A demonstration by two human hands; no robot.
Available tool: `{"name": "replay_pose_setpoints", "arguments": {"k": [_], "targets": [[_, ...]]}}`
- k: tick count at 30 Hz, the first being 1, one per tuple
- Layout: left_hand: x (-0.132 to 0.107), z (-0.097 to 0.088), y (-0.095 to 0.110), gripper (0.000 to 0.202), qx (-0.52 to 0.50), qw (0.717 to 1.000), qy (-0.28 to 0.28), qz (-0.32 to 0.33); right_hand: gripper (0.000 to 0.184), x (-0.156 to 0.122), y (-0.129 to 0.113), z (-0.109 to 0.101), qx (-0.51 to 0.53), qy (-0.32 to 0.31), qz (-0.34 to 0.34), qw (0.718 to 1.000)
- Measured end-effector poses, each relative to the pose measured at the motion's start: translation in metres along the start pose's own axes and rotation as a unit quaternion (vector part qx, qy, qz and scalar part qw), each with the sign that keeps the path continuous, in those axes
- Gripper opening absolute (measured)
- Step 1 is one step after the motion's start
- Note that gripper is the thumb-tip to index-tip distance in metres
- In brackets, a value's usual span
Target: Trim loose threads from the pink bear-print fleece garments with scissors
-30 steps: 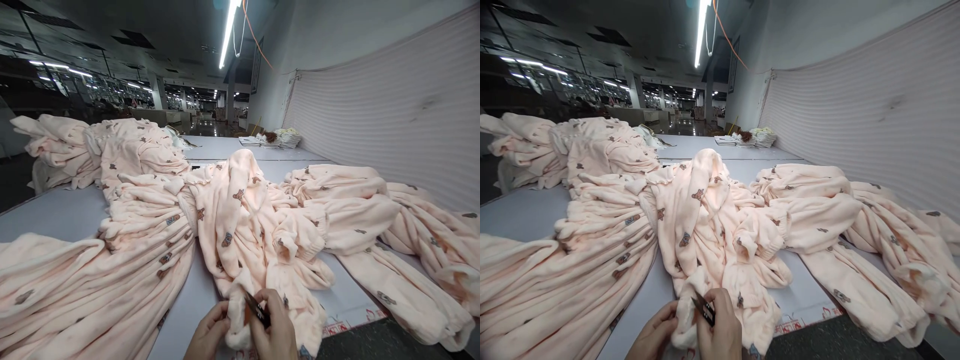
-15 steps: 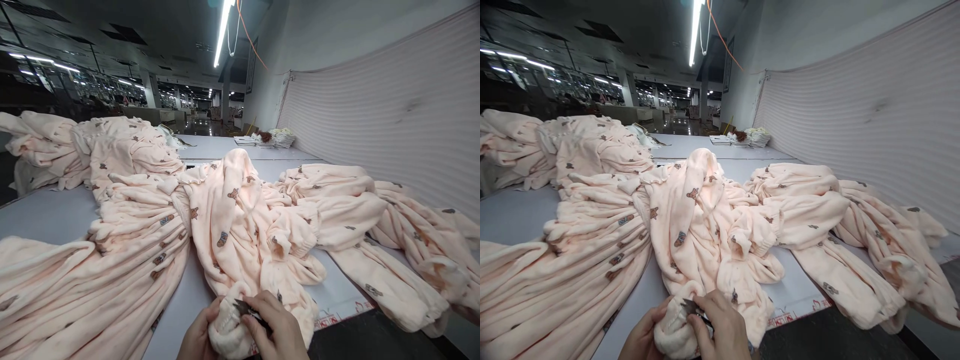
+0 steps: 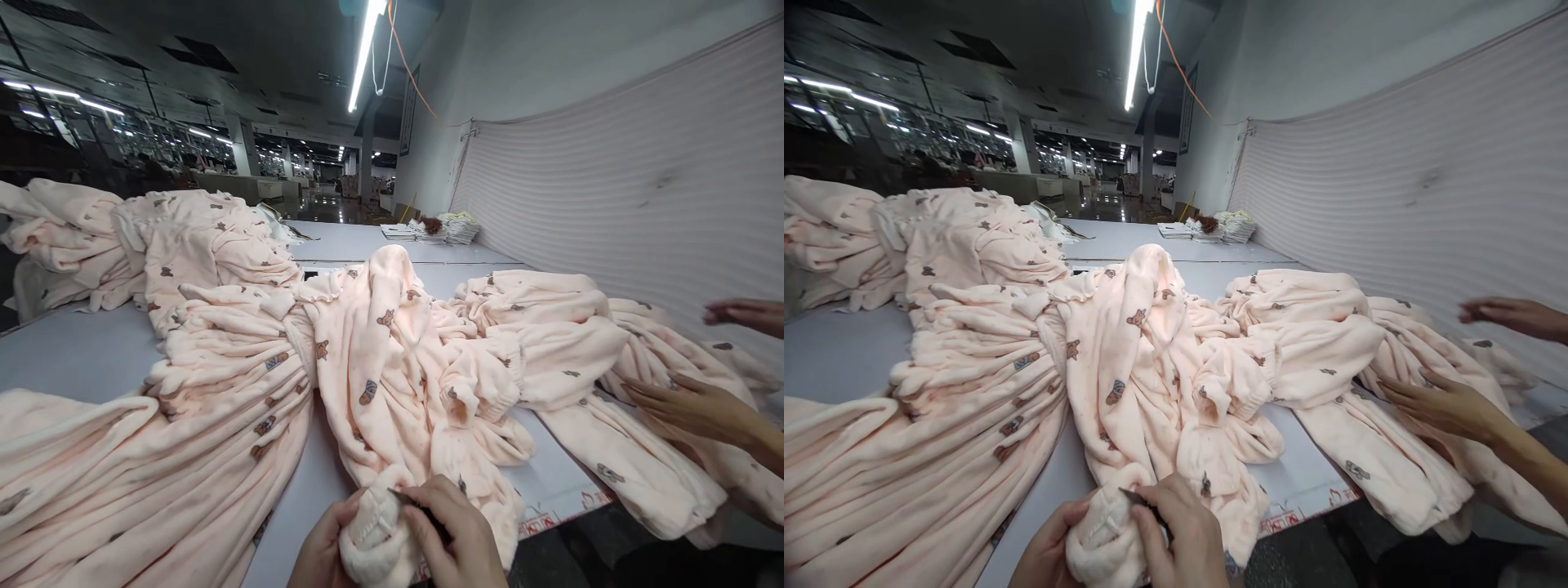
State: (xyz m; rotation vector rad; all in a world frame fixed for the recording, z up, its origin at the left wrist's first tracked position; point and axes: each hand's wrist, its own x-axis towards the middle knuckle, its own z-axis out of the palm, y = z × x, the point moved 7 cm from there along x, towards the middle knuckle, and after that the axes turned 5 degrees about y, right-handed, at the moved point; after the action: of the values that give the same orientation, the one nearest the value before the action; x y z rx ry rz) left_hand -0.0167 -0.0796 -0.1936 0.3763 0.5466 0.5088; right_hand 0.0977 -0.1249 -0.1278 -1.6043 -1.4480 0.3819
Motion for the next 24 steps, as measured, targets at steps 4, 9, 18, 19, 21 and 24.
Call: {"name": "replay_pose_setpoints", "arguments": {"k": [4, 9, 18, 19, 21, 24], "targets": [[-0.002, 0.001, -0.006, 0.046, 0.039, 0.998, -0.047, -0.026, 0.025, 0.005, 0.017, 0.004, 0.081, 0.071, 0.101, 0.989], [-0.005, -0.027, 0.028, 0.025, 0.370, 0.900, 0.051, 0.227, 0.008, 0.005, 0.016, 0.020, 0.005, 0.011, 0.068, 0.998], [-0.056, -0.004, 0.052, 0.024, 0.614, 0.455, 0.082, 0.639, 0.023, -0.012, -0.010, 0.018, -0.060, -0.077, 0.001, 0.995], [-0.056, -0.005, 0.054, 0.022, 0.598, 0.488, 0.089, 0.629, 0.021, -0.014, -0.008, 0.017, -0.071, -0.071, 0.000, 0.995], [-0.052, -0.014, 0.061, 0.019, 0.539, 0.598, 0.115, 0.582, 0.021, -0.017, 0.007, 0.012, -0.114, -0.034, 0.015, 0.993], [-0.040, -0.031, 0.074, 0.018, 0.429, 0.770, 0.118, 0.457, 0.036, -0.024, 0.045, -0.009, -0.243, 0.064, 0.071, 0.965]]}}
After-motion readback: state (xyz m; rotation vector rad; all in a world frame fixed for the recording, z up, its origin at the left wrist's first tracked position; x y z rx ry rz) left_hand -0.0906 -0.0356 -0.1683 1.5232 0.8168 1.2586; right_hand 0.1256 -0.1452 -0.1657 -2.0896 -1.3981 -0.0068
